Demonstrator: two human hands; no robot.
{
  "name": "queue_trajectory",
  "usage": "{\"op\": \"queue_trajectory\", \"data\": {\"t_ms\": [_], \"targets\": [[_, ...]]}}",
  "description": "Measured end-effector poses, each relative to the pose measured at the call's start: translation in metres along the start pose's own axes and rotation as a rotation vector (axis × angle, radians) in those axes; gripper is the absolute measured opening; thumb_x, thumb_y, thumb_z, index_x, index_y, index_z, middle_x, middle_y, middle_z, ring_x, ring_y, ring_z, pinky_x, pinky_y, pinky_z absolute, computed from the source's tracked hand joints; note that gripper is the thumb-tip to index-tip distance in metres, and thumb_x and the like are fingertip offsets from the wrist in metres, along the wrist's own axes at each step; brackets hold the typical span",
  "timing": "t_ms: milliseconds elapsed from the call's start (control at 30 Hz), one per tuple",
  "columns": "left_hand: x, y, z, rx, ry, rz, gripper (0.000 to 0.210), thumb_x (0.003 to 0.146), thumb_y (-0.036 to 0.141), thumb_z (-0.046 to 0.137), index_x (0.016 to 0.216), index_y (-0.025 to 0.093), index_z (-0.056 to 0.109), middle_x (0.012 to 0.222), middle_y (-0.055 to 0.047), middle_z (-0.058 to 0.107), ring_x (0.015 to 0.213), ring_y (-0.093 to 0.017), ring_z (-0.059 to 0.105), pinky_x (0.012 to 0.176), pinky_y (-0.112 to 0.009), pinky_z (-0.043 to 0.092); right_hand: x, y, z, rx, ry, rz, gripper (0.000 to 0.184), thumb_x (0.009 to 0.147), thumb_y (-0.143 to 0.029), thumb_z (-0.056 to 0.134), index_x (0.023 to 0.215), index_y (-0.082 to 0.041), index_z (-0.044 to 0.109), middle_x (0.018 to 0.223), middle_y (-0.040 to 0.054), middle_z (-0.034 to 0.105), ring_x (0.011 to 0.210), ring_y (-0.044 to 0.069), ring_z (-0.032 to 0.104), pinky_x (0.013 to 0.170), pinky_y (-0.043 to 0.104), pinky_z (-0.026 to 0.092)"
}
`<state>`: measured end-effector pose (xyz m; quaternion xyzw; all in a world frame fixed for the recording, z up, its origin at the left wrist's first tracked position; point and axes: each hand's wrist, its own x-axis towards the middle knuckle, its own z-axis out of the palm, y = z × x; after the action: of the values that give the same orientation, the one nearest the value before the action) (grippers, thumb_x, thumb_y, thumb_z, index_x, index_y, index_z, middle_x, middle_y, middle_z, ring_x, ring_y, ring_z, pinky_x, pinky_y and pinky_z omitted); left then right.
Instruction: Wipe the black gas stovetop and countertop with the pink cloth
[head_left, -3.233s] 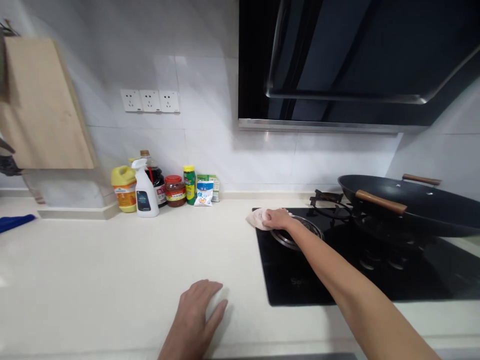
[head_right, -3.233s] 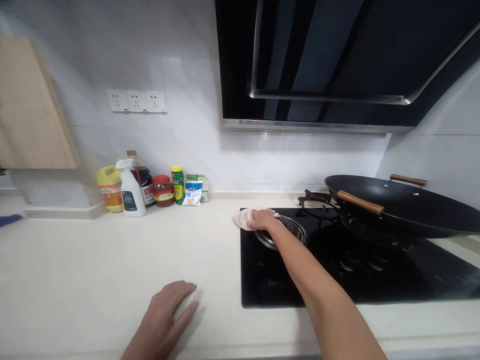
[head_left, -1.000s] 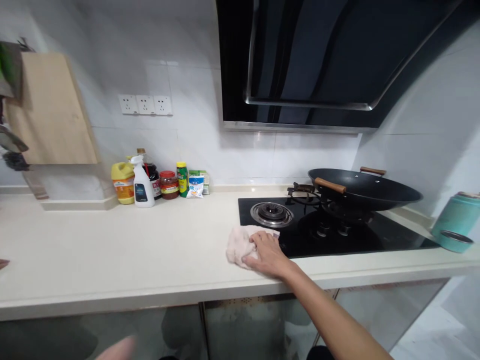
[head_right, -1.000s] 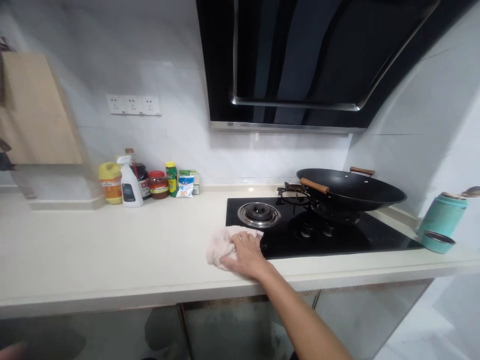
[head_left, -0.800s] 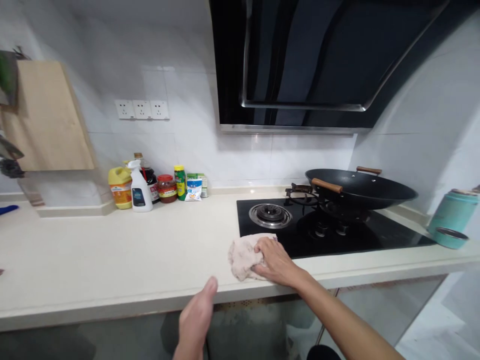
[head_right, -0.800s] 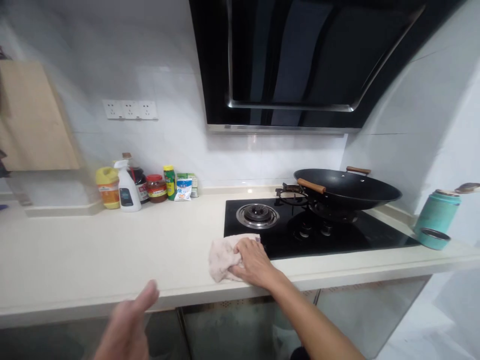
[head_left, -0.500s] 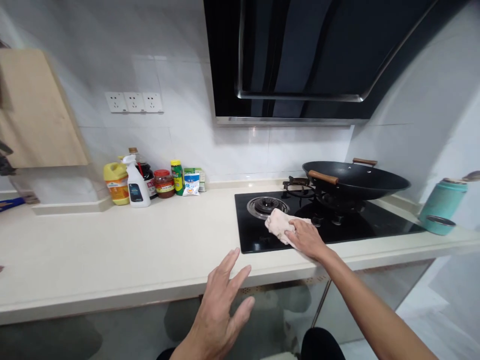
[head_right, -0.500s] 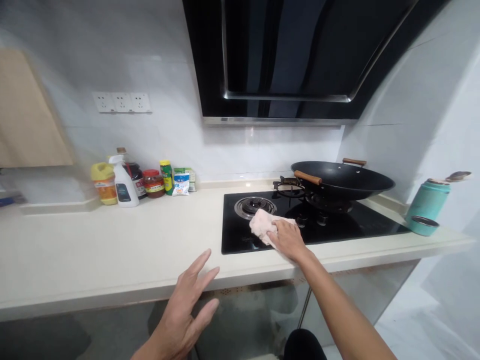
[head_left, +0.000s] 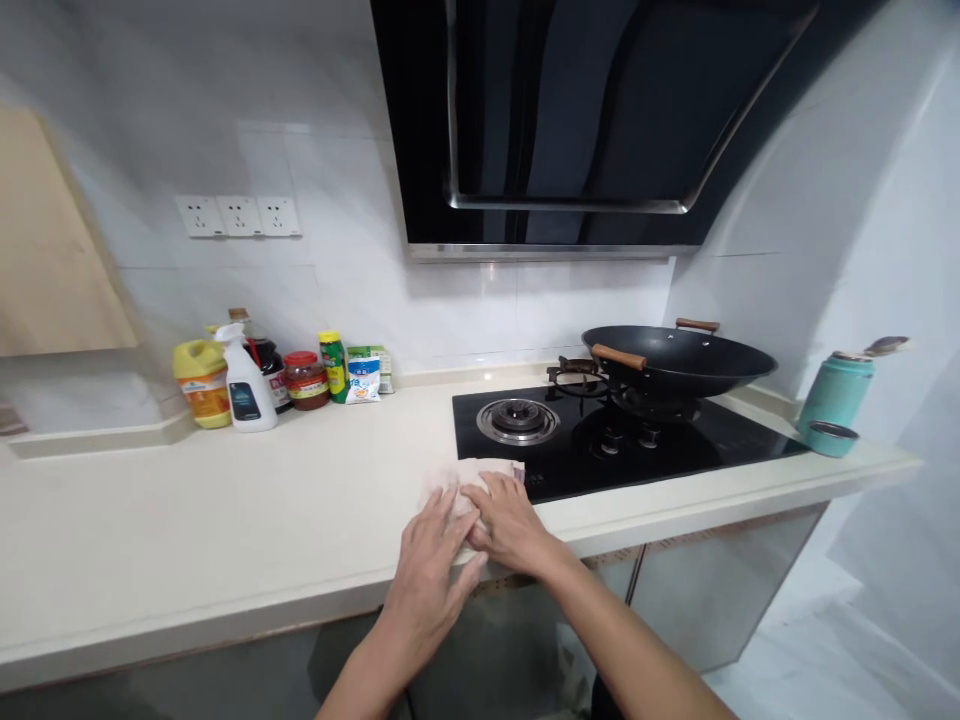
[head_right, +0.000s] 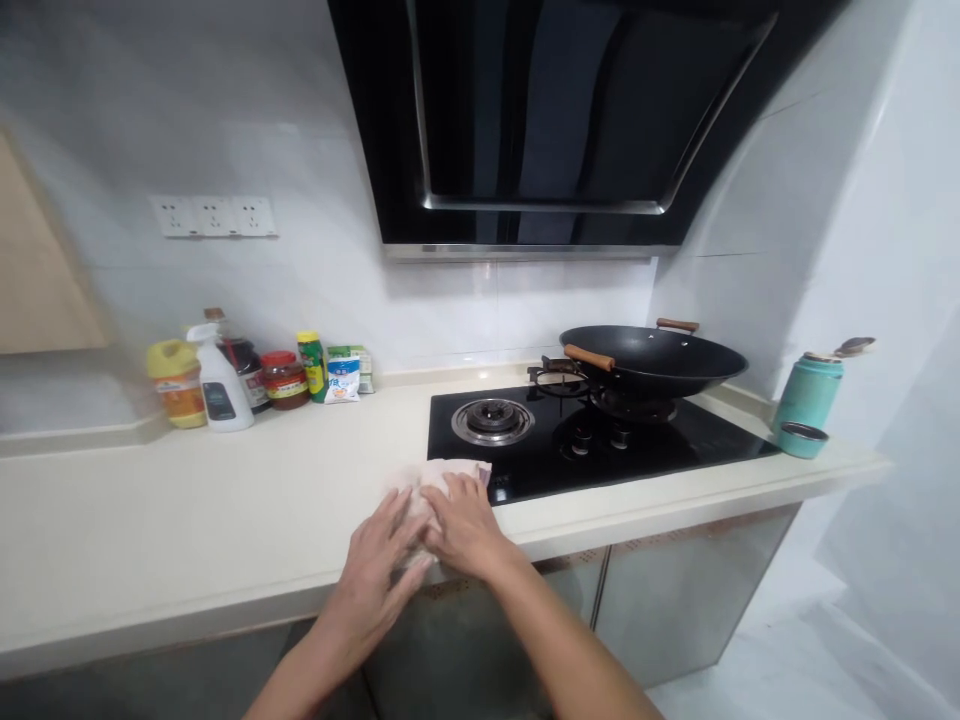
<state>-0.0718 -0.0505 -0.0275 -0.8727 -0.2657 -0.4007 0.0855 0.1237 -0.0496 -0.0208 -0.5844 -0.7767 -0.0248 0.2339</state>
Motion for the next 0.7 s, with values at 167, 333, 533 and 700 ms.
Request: {"op": "queue_trajectory", "data": {"t_ms": [167, 333, 533, 700], "targets": [[0.014, -0.011, 0.01, 0.135, -0.087, 0.023, 0.043, 0.098, 0.031, 0.057, 0.142, 0.029, 0.057, 0.159, -0.016, 0.044, 0.149, -0.037, 0.036, 0.11, -0.063, 0.041, -0.027, 0.01, -0.018, 0.118, -0.024, -0.109, 0.042, 0.092, -0.037, 0.061, 0.133, -0.028, 0.055, 0.145, 0.0089, 0.049, 0.133, 0.026, 0.043, 0.114, 0.044, 0.031], [0.017, -0.008, 0.028, 0.086, -0.1, 0.006, 0.055, 0.098, 0.035, 0.058, 0.151, 0.027, 0.045, 0.165, -0.018, 0.032, 0.152, -0.035, 0.031, 0.111, -0.058, 0.041, -0.041, 0.031, -0.033, 0.094, 0.04, -0.062, 0.031, 0.088, -0.027, 0.062, 0.118, -0.026, 0.057, 0.125, 0.0062, 0.058, 0.115, 0.023, 0.052, 0.104, 0.04, 0.036], [0.029, -0.015, 0.017, -0.077, -0.355, -0.154, 0.056, 0.1, 0.04, 0.052, 0.154, 0.027, 0.043, 0.155, -0.012, 0.051, 0.142, -0.029, 0.048, 0.112, -0.048, 0.044, -0.021, 0.068, -0.054, -0.048, -0.008, 0.147, 0.022, 0.093, -0.036, 0.054, 0.109, -0.022, 0.058, 0.111, 0.0068, 0.068, 0.108, 0.024, 0.06, 0.096, 0.038, 0.037], [0.067, -0.024, -0.008, -0.134, -0.553, -0.247, 0.046, 0.097, 0.043, 0.05, 0.137, 0.025, 0.062, 0.139, -0.008, 0.066, 0.125, -0.027, 0.062, 0.108, -0.042, 0.046, 0.007, 0.098, -0.064, -0.301, -0.062, 0.523, 0.033, 0.101, -0.038, 0.042, 0.12, -0.015, 0.056, 0.114, 0.0184, 0.071, 0.105, 0.028, 0.068, 0.085, 0.035, 0.045]]}}
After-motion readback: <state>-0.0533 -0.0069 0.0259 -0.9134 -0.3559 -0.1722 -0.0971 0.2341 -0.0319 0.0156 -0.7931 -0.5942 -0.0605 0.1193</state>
